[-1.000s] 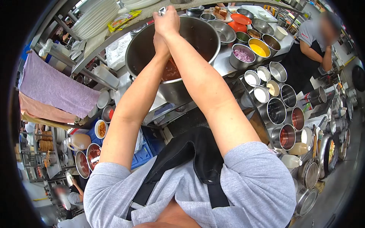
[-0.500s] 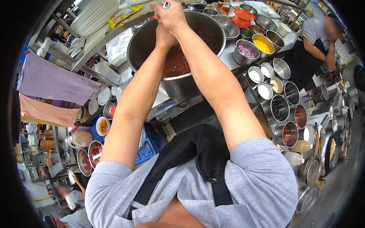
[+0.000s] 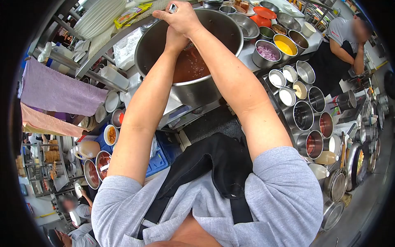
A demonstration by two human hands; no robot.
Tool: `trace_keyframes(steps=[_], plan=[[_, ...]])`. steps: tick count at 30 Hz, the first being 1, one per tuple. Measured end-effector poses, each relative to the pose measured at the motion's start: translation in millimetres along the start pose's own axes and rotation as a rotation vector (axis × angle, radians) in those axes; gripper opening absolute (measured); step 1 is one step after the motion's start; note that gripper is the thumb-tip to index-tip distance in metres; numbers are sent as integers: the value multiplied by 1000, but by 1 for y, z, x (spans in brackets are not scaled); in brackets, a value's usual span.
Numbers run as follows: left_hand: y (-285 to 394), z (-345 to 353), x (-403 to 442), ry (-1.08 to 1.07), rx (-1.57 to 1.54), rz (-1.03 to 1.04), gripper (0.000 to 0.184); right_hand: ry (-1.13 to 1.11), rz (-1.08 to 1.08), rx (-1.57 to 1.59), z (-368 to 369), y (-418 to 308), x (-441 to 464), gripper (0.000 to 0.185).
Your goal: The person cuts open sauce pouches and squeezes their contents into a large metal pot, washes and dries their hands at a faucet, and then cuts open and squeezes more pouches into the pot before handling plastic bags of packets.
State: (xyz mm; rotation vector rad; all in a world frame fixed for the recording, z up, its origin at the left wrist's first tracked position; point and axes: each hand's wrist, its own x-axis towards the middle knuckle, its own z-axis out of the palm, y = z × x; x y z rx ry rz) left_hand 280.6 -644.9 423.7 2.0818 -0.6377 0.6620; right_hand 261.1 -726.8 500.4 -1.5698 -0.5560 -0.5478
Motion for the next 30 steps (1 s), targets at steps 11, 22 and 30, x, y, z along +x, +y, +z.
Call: trace_keyframes(steps=[11,22,30], plan=[[-5,-3,-7,-94,83,-121,40,138,32,79,0,20,-7,37],[3,1,-6,-35,-119,-90,51,-13,277,769,-20,4,-17,34],[21,-2,-9,37,-100,-85,48,-77,208,923,-24,-1,-18,35]])
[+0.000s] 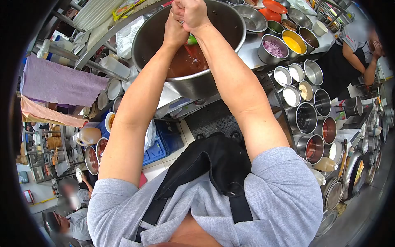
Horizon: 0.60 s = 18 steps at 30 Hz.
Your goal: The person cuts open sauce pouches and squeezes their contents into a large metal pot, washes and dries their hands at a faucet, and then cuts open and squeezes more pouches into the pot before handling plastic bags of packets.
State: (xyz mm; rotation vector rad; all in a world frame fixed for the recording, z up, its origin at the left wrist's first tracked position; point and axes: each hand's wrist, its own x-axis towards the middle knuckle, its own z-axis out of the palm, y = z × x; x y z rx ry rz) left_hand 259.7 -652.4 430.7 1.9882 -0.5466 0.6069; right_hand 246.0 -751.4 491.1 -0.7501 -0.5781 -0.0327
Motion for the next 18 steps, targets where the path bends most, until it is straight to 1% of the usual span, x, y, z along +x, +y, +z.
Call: trace_keyframes(steps=[2,4,5,7,8,10,11,13,15,16,17,18], plan=[[-1,0,0,12,18,21,47,2,-15,-6,2,-2,-2,35],[0,3,1,122,147,250,28,7,-30,-14,2,-4,-2,35],[0,2,1,119,148,244,28,9,-22,-1,1,-3,-2,35],[-2,2,0,4,40,69,40,12,-13,14,-1,-3,-1,35],[-5,2,0,4,41,64,40,-3,-11,31,-3,-3,-1,35],[-4,1,1,7,173,139,42,-16,-4,47,-6,-1,0,35],[0,0,0,8,172,135,42,-22,-6,76,-8,1,2,35],[7,-3,-2,41,137,-115,39,-29,-3,103,-7,7,3,35],[18,-5,-3,76,136,-121,39,259,-119,29,4,15,6,29],[26,-8,-2,98,168,-209,35,397,-183,36,6,25,12,20],[31,-9,-1,121,199,-298,33,390,-190,32,9,37,16,20],[33,-13,2,146,94,-391,30,508,-387,-251,13,49,19,20]])
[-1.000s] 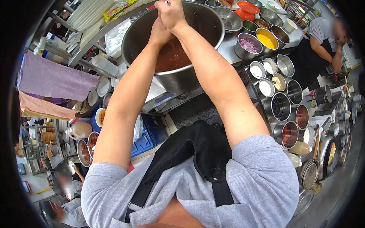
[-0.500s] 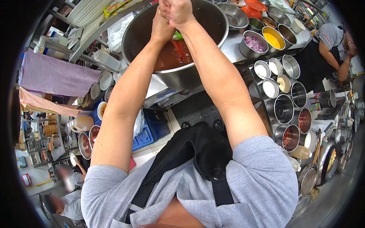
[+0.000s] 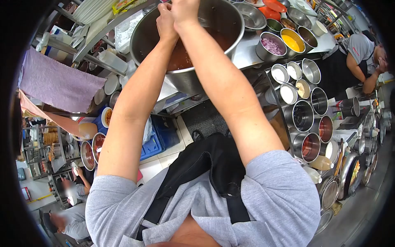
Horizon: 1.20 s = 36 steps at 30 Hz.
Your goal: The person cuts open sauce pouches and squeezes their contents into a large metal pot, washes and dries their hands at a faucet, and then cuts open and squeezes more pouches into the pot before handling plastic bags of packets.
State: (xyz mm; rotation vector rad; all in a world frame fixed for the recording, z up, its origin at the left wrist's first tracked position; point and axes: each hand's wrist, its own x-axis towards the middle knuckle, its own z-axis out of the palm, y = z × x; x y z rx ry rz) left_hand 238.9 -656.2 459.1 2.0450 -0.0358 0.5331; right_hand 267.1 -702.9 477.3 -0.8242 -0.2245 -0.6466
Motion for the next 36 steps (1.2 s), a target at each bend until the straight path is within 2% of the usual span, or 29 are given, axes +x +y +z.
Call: trace_keyframes(steps=[1,2,3,4,5,6,7,8,11,12,13,16,21,23,25,27,28,29,31,34,36], plan=[[-11,4,6,4,-7,7,30,95,-252,-242,2,7,-3,23],[-32,13,12,-17,37,94,39,124,-458,-557,0,9,-5,25],[-43,16,16,-37,85,178,49,120,-464,-553,2,2,-2,25],[-39,12,15,-50,127,176,54,70,-231,-414,5,-9,3,22],[-37,9,13,-57,112,303,57,18,5,-278,5,-8,12,19],[-31,4,8,-59,94,314,55,-45,142,-226,-1,-7,23,14],[-27,3,7,-61,73,328,55,-96,292,-141,5,-35,19,15],[-24,0,9,-56,67,339,55,-173,317,-85,6,-35,25,16],[-25,-2,14,-255,-354,88,53,-275,329,12,8,-30,31,18],[-39,7,25,-199,-383,143,45,-308,332,51,9,-22,33,20],[-36,7,25,-203,-381,152,45,-306,324,55,4,-16,35,20],[-16,1,11,-277,-541,13,23,-309,383,229,-9,-6,39,22],[-34,13,21,-315,-500,-6,18,-274,427,252,-11,-11,36,18],[-35,17,19,-223,-490,91,25,-267,409,322,-13,-11,37,17],[-42,21,21,-217,-433,108,26,-277,417,320,-16,-16,37,17],[-53,29,27,-60,-198,353,27,-271,437,327,-16,-23,36,17],[-39,20,17,-152,-311,162,27,-278,435,343,-18,-22,36,18],[-39,22,17,-153,-308,159,27,-275,438,345,-19,-22,37,18],[-36,21,17,11,-122,465,25,-285,421,351,-20,-21,37,20],[-34,19,15,-88,-193,390,24,-292,427,358,-24,-21,36,22],[-32,19,11,-83,-133,332,27,-282,445,382,-26,-23,36,21]])
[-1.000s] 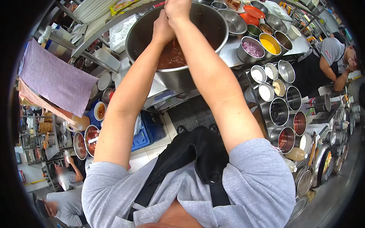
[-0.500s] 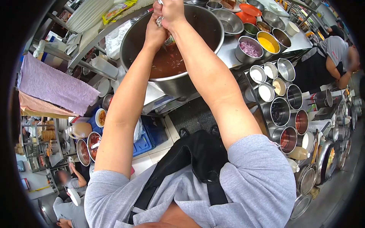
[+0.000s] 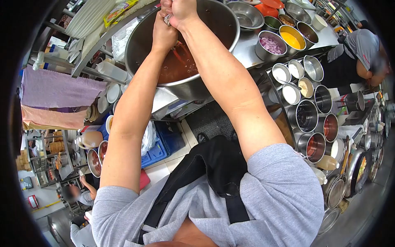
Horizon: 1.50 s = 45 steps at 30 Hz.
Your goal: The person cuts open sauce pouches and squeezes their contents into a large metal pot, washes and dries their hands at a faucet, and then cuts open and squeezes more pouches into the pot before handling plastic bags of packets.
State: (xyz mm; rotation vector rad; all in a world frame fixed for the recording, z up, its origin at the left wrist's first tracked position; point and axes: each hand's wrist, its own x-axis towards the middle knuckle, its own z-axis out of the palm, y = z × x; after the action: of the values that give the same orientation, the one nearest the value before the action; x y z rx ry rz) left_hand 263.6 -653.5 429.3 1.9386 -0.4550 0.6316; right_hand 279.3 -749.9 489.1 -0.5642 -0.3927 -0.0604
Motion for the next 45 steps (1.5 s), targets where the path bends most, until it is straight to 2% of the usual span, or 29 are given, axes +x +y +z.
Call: trace_keyframes(steps=[2,4,5,7,9,11,12,13,15,16,20,22,25,33,35,37,39,45], plan=[[8,-2,-1,8,57,-63,30,1,18,24,2,0,-1,20],[17,-4,-1,28,116,-221,40,64,-39,66,8,5,-1,17],[19,-7,0,29,114,-217,40,61,-41,64,8,13,3,17],[24,-10,3,93,165,-366,44,175,-195,-137,5,31,15,17],[13,-14,3,47,180,-343,45,190,-155,-141,-8,38,17,19],[11,-18,2,-107,299,-186,45,189,-7,-291,-17,34,19,19],[10,-18,1,-156,150,-194,39,206,-82,-245,-17,36,23,17],[4,-19,4,-157,148,-188,39,205,-88,-246,-13,29,21,17],[-14,-20,6,-439,-229,-304,25,57,-36,-123,1,8,5,13],[-9,-19,2,-422,-332,-281,18,47,-26,-146,7,4,0,10],[3,-22,2,-532,-355,-399,16,-63,-23,-131,6,0,0,7],[9,-15,-2,-468,-451,-243,13,-55,-29,-116,4,-2,0,7],[14,-11,-4,-461,-457,-349,11,-60,-50,-104,2,-3,0,7],[7,0,2,-325,-185,-344,13,-108,-76,-27,1,-9,-2,11],[-3,5,4,-147,52,79,14,-106,-82,-6,0,-10,0,13],[-8,5,3,-141,71,32,18,-142,-90,6,-1,-9,0,16],[-7,4,4,-122,117,128,23,-149,-77,7,-2,-10,0,18],[-4,3,2,-160,117,45,27,-150,-124,-36,0,-10,-2,22]])
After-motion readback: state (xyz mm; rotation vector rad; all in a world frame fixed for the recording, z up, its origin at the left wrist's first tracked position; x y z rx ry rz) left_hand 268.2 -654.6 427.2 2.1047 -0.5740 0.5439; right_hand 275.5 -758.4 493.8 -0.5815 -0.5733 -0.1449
